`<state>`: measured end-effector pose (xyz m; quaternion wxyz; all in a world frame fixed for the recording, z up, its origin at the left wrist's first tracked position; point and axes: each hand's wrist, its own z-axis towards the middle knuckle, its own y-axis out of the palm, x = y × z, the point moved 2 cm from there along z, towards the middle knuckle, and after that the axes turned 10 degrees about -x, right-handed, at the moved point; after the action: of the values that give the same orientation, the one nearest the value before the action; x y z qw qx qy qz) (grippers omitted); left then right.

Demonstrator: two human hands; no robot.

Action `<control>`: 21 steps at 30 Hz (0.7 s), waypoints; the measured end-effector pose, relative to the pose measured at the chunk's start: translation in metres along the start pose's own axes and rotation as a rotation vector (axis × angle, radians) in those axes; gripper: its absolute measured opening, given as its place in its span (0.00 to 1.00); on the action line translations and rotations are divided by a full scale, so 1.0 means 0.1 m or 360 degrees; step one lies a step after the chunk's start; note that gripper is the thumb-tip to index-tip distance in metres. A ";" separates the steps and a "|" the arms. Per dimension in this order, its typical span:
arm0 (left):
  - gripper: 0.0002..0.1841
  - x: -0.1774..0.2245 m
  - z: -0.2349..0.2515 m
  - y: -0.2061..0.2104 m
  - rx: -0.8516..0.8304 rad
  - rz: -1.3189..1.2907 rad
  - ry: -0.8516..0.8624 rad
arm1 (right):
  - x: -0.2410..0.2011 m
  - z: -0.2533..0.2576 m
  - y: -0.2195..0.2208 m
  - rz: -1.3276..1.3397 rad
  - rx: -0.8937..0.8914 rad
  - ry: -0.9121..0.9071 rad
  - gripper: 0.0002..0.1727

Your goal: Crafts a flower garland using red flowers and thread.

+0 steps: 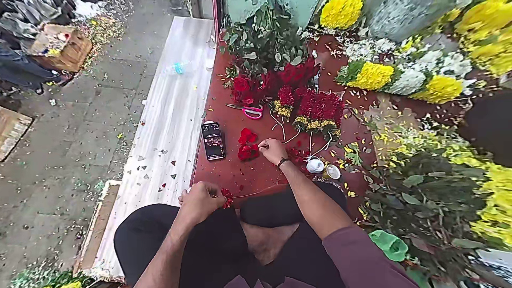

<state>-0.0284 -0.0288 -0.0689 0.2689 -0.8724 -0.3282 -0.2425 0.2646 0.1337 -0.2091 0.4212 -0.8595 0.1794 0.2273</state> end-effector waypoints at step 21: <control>0.10 0.03 0.00 0.06 -0.0008 -0.0031 0.0058 | -0.03 -0.28 -0.17 0.1285 0.0038 -0.0020 0.11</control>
<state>-0.0220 -0.0316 -0.0691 0.2703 -0.8653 -0.3311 -0.2619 0.2770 0.1217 -0.1811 0.3090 -0.7136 0.5026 0.3778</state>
